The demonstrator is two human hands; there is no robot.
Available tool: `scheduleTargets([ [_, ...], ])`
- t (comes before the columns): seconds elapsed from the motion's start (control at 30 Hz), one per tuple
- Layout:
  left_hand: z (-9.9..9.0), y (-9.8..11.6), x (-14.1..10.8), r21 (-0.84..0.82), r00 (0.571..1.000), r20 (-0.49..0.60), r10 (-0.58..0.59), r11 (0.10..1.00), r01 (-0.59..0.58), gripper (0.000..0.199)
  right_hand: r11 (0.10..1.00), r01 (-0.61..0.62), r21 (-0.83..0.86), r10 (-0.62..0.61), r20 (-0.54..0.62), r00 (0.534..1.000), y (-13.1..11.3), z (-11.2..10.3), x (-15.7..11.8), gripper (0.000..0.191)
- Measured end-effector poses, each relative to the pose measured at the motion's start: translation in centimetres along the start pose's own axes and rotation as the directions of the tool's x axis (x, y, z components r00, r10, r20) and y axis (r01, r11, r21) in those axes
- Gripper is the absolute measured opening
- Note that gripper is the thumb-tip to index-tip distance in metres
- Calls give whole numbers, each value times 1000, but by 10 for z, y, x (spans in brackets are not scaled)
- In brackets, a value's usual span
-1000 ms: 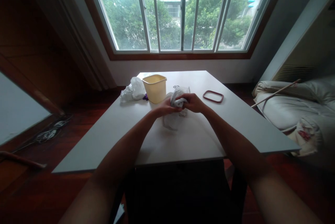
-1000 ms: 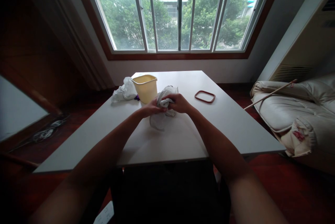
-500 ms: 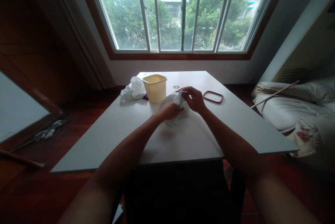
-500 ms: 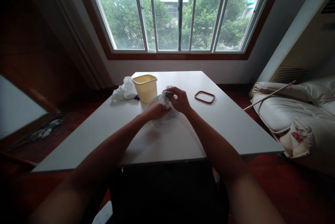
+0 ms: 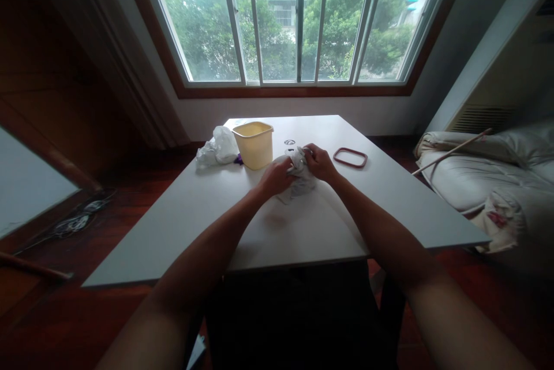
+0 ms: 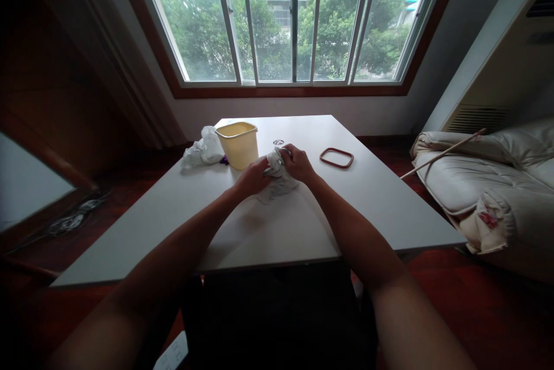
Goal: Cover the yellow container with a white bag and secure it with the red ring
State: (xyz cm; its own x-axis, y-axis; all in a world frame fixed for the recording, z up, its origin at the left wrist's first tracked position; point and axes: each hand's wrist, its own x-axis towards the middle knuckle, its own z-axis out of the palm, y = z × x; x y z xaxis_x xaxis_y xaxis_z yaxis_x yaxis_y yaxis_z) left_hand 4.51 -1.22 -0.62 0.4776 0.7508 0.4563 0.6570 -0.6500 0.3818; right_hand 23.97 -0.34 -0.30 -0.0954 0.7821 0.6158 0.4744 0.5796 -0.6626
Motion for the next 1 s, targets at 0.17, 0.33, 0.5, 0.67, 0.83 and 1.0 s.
scheduleTargets([
  [0.17, -1, -7, 1, -12, 998, -2, -61, 998, 61, 33, 990, -57, 130, 28, 216, 976, -1, -3, 2, 29],
  [0.33, -3, -5, -1, 132, 993, 60, -99, 987, 90, 36, 974, -143, 174, 48, 456, 889, -5, -9, 4, 30],
  [0.5, -1, 1, 0, 248, 991, 92, -98, 966, 72, 33, 968, -243, 69, 172, 523, 835, -10, -17, 6, 40],
  [0.67, 4, -2, 2, 257, 989, 125, -80, 965, 46, 28, 987, -154, -49, 159, 458, 875, -13, -24, 4, 48],
  [0.83, 17, -12, 3, 172, 989, 142, -46, 985, 21, 24, 978, -132, 159, 59, 400, 915, -17, -20, 1, 51],
  [1.0, 23, -21, 2, 46, 990, 125, -64, 997, 59, 22, 940, -211, 270, 59, 478, 877, -20, -13, -1, 58],
])
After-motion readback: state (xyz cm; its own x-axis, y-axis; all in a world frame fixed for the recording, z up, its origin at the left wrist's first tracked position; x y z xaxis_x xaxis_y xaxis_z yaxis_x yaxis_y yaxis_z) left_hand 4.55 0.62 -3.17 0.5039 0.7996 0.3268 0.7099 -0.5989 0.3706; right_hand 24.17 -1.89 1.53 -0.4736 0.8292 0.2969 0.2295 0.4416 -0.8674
